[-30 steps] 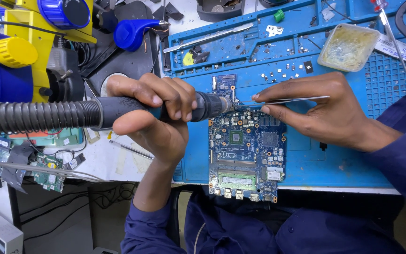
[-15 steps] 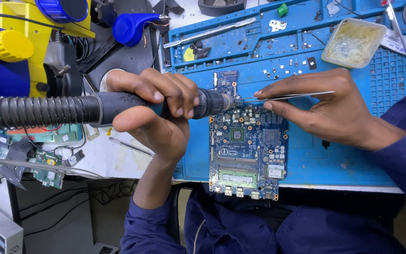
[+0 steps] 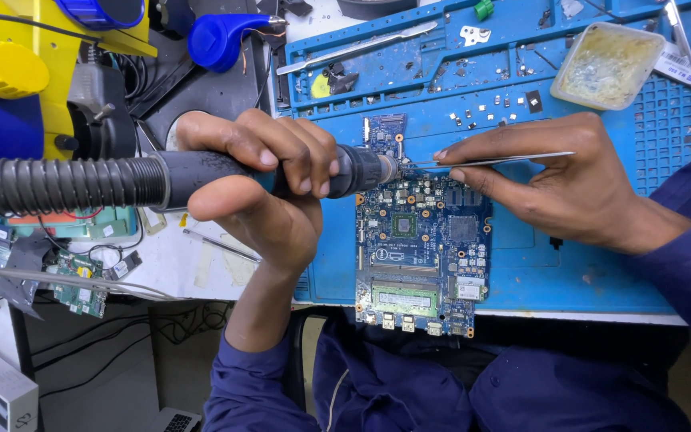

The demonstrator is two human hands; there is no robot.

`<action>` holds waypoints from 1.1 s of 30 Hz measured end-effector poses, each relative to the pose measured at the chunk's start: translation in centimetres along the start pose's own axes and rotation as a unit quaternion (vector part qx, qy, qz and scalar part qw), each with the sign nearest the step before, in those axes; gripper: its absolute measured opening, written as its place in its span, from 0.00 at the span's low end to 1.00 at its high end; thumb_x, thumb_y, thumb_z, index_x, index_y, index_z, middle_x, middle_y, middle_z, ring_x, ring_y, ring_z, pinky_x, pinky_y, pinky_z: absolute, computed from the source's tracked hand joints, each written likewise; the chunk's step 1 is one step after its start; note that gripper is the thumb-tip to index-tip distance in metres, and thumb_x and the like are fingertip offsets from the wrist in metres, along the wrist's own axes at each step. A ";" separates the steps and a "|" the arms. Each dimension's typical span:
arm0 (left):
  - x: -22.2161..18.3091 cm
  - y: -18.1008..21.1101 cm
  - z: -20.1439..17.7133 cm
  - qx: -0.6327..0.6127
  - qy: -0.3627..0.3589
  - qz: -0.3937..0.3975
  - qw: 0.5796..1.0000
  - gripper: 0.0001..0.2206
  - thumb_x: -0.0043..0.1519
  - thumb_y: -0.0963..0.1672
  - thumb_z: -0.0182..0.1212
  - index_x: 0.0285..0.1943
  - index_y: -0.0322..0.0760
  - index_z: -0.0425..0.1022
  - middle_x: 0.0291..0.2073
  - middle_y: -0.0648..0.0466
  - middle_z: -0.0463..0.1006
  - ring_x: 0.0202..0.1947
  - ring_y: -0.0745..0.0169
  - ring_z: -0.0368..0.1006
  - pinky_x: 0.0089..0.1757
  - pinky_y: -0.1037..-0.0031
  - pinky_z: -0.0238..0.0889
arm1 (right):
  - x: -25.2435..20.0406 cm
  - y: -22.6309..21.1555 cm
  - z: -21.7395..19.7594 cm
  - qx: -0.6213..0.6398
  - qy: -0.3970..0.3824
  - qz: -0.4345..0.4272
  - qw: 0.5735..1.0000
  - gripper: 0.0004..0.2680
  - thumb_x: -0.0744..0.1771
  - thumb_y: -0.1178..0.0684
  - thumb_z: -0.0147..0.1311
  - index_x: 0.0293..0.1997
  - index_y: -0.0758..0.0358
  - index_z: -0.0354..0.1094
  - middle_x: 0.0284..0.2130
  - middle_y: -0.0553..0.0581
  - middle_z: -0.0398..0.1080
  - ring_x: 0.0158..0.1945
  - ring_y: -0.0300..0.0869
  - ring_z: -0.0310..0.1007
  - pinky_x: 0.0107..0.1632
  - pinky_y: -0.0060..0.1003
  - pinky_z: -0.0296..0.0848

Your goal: Using a hot air rework station and tweezers to remove small electronic components from a laptop motherboard.

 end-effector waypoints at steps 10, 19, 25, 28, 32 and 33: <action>-0.2 -0.1 -0.1 0.006 -0.010 -0.002 1.000 0.21 0.73 0.59 0.50 0.46 0.44 0.56 0.25 0.56 0.60 0.18 0.60 0.59 0.30 0.67 0.64 | 0.0 0.0 0.0 -0.007 0.005 -0.005 1.000 0.07 0.68 0.63 0.64 0.50 0.69 0.79 0.45 0.64 0.81 0.50 0.53 0.85 0.55 0.43 0.89; 0.0 -0.1 0.0 -0.005 -0.002 -0.001 1.000 0.21 0.72 0.59 0.51 0.44 0.43 0.57 0.23 0.55 0.59 0.17 0.60 0.59 0.27 0.68 0.64 | -0.2 0.2 0.0 -0.009 0.001 -0.002 1.000 0.07 0.68 0.62 0.64 0.51 0.69 0.78 0.46 0.64 0.81 0.52 0.54 0.85 0.56 0.43 0.89; 0.0 -0.2 -0.1 0.008 0.001 0.001 1.000 0.21 0.72 0.59 0.51 0.45 0.44 0.57 0.24 0.56 0.60 0.18 0.61 0.60 0.28 0.68 0.64 | -0.2 0.1 0.0 -0.010 0.002 -0.002 1.000 0.07 0.68 0.62 0.64 0.51 0.69 0.78 0.46 0.64 0.81 0.52 0.53 0.85 0.55 0.42 0.89; -0.1 -0.2 -0.1 0.006 0.002 -0.006 1.000 0.21 0.72 0.59 0.50 0.45 0.44 0.57 0.24 0.55 0.60 0.18 0.61 0.59 0.29 0.68 0.64 | -0.2 0.2 0.0 -0.012 0.005 -0.002 1.000 0.07 0.68 0.62 0.64 0.51 0.70 0.78 0.46 0.65 0.81 0.51 0.53 0.85 0.54 0.42 0.89; 0.0 0.0 0.0 0.013 -0.009 -0.001 1.000 0.20 0.73 0.59 0.49 0.45 0.44 0.57 0.25 0.56 0.60 0.19 0.61 0.60 0.30 0.68 0.65 | -0.2 0.1 0.0 -0.014 0.006 -0.004 1.000 0.07 0.68 0.62 0.64 0.51 0.69 0.79 0.46 0.64 0.81 0.51 0.53 0.85 0.55 0.42 0.89; 0.0 0.0 0.1 0.013 -0.008 -0.002 1.000 0.20 0.73 0.59 0.50 0.45 0.44 0.57 0.25 0.56 0.60 0.19 0.61 0.60 0.29 0.68 0.64 | -0.2 0.1 0.0 -0.014 0.005 -0.005 1.000 0.07 0.68 0.62 0.64 0.51 0.69 0.79 0.46 0.64 0.81 0.51 0.53 0.85 0.54 0.42 0.89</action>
Point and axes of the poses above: each hand's wrist, its own x-axis towards the middle knuckle, its own z-axis out of the palm, y = z × x, the point moved 5 cm from there along x, towards the middle knuckle
